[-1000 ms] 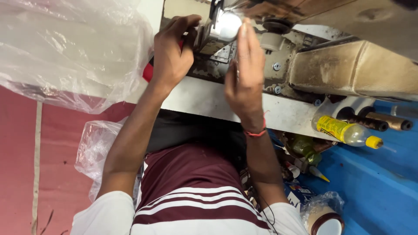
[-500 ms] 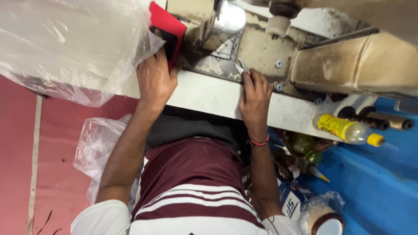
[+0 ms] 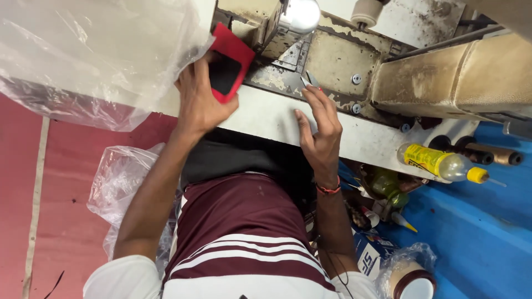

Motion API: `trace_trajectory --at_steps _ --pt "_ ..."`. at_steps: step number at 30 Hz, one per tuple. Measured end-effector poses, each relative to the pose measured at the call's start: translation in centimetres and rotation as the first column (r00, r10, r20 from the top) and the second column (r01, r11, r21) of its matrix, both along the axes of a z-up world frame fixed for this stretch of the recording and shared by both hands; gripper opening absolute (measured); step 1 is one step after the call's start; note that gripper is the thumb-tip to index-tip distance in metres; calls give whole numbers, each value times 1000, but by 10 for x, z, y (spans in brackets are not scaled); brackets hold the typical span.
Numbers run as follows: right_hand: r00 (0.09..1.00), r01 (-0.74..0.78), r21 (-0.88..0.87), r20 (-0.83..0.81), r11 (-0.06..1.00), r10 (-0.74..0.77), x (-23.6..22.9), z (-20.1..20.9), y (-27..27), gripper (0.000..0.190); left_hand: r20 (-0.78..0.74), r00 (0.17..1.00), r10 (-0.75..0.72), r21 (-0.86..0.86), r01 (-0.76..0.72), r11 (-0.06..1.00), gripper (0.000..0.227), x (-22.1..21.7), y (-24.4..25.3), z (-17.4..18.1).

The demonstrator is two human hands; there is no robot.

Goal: The person removes a red and black fabric pouch from a plastic bag, places it on the sewing machine bed, and then handles a small white bobbin. They open a blue case containing bobbins, select one, and use red-handled pliers to thread it. The person then places the bobbin into the sewing machine and positions the pouch under the needle.

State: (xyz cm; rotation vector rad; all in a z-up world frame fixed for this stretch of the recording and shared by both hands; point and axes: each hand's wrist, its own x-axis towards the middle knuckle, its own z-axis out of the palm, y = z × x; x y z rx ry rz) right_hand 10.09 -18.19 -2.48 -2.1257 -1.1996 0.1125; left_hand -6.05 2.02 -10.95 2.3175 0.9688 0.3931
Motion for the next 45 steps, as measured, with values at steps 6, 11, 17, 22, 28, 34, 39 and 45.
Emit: trace_trajectory --at_steps 6,11,17,22,28,34,39,45 --pt "716 -158 295 -623 942 315 -18 20 15 46 414 900 -137 82 113 990 75 -20 -54 61" --pt "703 16 293 -684 956 198 -38 47 15 26 570 772 -281 139 247 959 76 -22 -47 92" --pt "915 -106 73 -385 992 126 -34 68 18 20 674 739 -13 -400 379 834 32 -11 -31 112" --pt "861 -91 154 -484 984 155 -26 71 13 22 706 702 94 -585 504 635 15 -1 -27 107" --pt "915 -152 278 -323 948 242 -17 74 16 15 828 554 -89 -343 625 702 15 9 -15 111" --pt "924 -138 303 -302 943 233 -15 78 14 18 838 506 -206 -223 661 716 13 12 -10 115" --pt "924 -174 280 -285 944 255 -11 81 13 19 832 502 -234 -184 649 739 16 16 -12 116" --pt "755 20 157 -650 987 88 -17 56 6 13 527 836 -152 -366 385 847 32 26 -12 132"
